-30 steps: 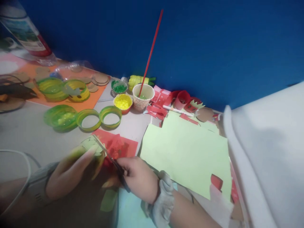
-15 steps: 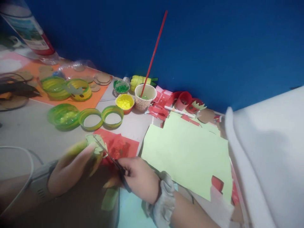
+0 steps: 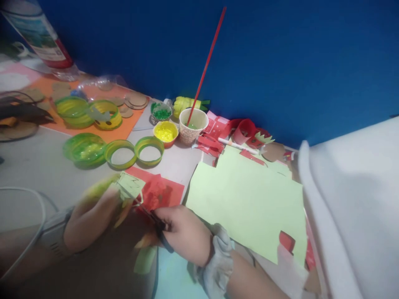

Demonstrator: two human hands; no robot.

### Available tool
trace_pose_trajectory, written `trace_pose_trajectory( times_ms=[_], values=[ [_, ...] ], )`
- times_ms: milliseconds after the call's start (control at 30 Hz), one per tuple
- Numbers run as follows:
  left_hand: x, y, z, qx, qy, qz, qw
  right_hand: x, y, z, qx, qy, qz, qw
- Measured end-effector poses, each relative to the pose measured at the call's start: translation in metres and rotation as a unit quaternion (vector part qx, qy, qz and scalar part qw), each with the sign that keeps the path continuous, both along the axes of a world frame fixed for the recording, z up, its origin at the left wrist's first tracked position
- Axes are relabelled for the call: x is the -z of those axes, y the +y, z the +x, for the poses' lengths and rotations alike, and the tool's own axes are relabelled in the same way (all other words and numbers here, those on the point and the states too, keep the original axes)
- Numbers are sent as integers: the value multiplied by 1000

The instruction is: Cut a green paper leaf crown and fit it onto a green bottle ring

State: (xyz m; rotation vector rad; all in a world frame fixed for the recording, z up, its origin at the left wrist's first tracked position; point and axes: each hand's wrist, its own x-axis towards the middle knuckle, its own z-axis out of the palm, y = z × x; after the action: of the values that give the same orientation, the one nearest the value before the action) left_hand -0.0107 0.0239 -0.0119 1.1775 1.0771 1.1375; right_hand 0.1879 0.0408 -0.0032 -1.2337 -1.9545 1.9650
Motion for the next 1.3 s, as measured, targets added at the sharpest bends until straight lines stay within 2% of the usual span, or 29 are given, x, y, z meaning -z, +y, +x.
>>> trace_pose_trajectory(
  times_ms=[167,333,633,1033,1300],
  values=[
    [3,-1,-1,24,-22,-2,999,3,-1,2,10,24,-18,999],
    [-5,0,1,74,19,9,997,7,-2,2,25,43,-29,998],
    [-2,-1,1,61,8,1,998,6,-1,3,19,46,-30,998],
    [-2,-1,0,47,8,43,998,5,0,2,14,39,-27,999],
    [-4,2,1,46,-1,43,998,6,-1,3,10,39,-32,999]
  ],
)
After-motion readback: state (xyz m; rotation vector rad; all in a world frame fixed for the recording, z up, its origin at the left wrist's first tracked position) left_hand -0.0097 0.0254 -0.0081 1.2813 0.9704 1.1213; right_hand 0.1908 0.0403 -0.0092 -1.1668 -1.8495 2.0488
